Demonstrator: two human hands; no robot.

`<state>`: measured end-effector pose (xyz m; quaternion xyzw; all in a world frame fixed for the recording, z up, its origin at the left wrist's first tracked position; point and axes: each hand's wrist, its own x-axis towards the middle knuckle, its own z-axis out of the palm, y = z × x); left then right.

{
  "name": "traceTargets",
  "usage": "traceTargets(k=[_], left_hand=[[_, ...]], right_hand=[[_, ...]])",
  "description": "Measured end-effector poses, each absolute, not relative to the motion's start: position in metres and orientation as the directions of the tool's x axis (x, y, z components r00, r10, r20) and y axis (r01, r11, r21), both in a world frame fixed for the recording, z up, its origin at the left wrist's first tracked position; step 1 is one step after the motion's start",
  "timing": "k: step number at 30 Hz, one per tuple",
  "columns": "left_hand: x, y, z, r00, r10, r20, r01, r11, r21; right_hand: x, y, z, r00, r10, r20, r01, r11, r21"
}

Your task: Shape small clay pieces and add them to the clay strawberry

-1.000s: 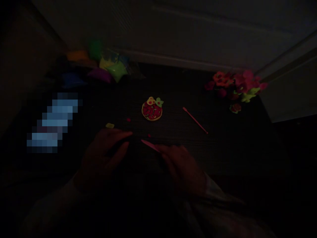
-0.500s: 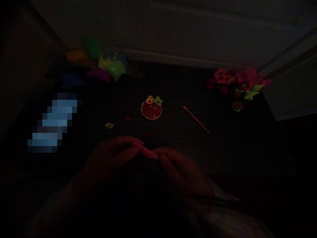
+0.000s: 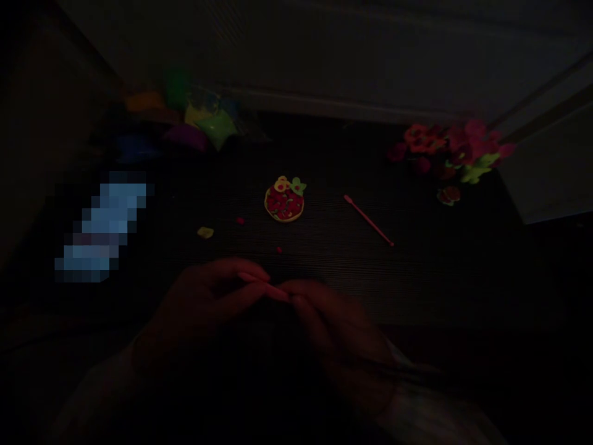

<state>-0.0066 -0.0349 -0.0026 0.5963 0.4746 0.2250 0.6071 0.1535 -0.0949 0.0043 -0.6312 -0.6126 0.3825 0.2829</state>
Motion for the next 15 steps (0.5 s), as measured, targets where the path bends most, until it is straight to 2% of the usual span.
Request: traceTargets(k=[7,11,15], left_hand=[[-0.0042,-0.0341,-0.0091,0.427,0.851,-0.306,0.269,0.203,0.941],[-0.0048,-0.0344,-0.0082,0.451,0.816,-0.362,0.194,0.307,0.932],[-0.0059,-0.0349,-0.0072,0.501,0.768,-0.398,0.153,0.374,0.915]], right_hand=[[0.1549,-0.0927,0.0038,-0.068,0.986,-0.152,0.529,-0.093,-0.843],[0.1546,-0.0919,0.0041,-0.066,0.986,-0.15,0.528,-0.093,-0.844],[0.1542,-0.0916,0.0045,-0.056,0.977,-0.208,0.512,-0.151,-0.846]])
